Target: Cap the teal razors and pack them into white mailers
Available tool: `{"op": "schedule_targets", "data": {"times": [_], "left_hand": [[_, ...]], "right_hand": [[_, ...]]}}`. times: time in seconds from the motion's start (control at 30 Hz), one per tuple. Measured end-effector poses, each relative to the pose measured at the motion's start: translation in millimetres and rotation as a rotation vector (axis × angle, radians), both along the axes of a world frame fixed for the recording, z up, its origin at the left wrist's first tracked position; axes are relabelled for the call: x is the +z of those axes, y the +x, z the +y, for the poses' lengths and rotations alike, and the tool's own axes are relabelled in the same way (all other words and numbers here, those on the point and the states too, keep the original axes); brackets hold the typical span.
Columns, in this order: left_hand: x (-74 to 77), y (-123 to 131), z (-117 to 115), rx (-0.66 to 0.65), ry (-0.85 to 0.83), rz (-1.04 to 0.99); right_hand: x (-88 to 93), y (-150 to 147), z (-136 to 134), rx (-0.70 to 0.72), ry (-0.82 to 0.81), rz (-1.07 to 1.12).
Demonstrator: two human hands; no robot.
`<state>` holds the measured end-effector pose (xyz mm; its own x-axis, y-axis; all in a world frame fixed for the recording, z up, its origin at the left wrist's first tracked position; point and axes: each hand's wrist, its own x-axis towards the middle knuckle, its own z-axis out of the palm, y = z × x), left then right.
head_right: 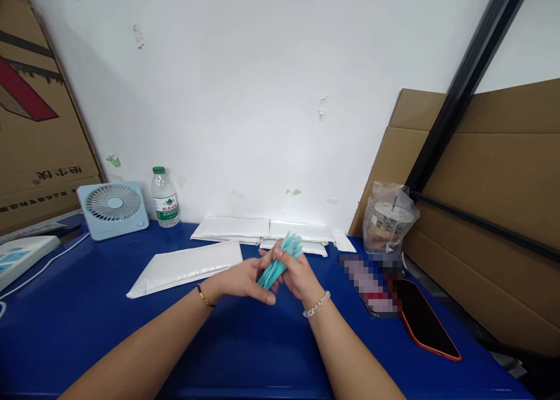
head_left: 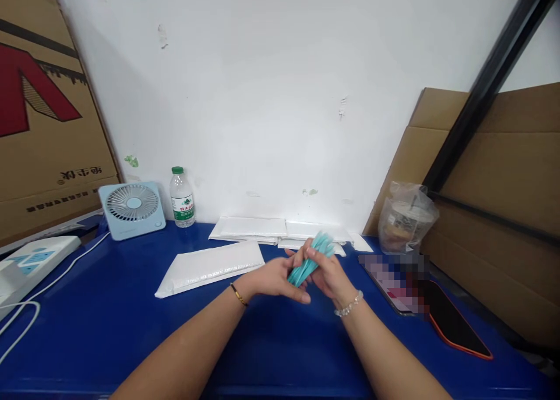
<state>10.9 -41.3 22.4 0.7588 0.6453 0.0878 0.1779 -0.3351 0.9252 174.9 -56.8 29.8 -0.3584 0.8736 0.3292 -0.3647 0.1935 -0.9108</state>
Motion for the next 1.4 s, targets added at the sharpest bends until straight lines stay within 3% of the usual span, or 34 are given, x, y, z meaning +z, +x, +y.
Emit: {"op": "schedule_targets", "data": {"times": [0.1,0.17,0.27,0.37,0.5,0.6,0.7,0.8,0.9,1.03,1.17,1.3,1.4], "left_hand": [[7.5,-40,21,0.348,0.401,0.297],[6.7,-70,36,0.555,0.455,0.630],[-0.3,-99,50,0.586,0.305,0.933],[-5.1,-106,51,0.531,0.286,0.931],[6.4,-98,44,0.506,0.317,0.603],[28.0,-89,36,0.607,0.257,0.008],[48.8,-83,27,0.701,-0.114,-0.669],[55.8,-78,20,0.546,-0.618,-1.102],[46.5,-70,19,0.389,-0.947,-1.229],[26.2,-52,28,0.566,-1.079,-1.275],[17.0,-41,34,0.576,-1.144,-1.272],[16.3,-36,30,0.445,-1.218,-1.317],[13.5,-28,24,0.427,-1.231,-1.311]], "right_hand": [[-1.5,14,16,-0.272,0.027,0.157],[-8.1,22,27,-0.429,0.060,0.160],[-26.7,25,39,-0.531,0.028,0.078],[-45.6,19,45,-0.532,-0.054,-0.019],[-52.5,13,44,-0.490,-0.074,-0.059],[-42.6,12,38,-0.449,-0.037,-0.039],[-24.1,11,27,-0.452,0.085,-0.027],[0.2,9,12,-0.507,0.294,-0.125],[24.5,5,-5,-0.600,0.628,-0.367],[41.9,-9,-26,-0.752,1.049,-0.483],[40.9,-28,-43,-0.639,1.396,-0.399],[33.8,-42,-46,-0.407,1.551,-0.482],[32.1,-47,-38,-0.338,1.490,-0.584]]}}
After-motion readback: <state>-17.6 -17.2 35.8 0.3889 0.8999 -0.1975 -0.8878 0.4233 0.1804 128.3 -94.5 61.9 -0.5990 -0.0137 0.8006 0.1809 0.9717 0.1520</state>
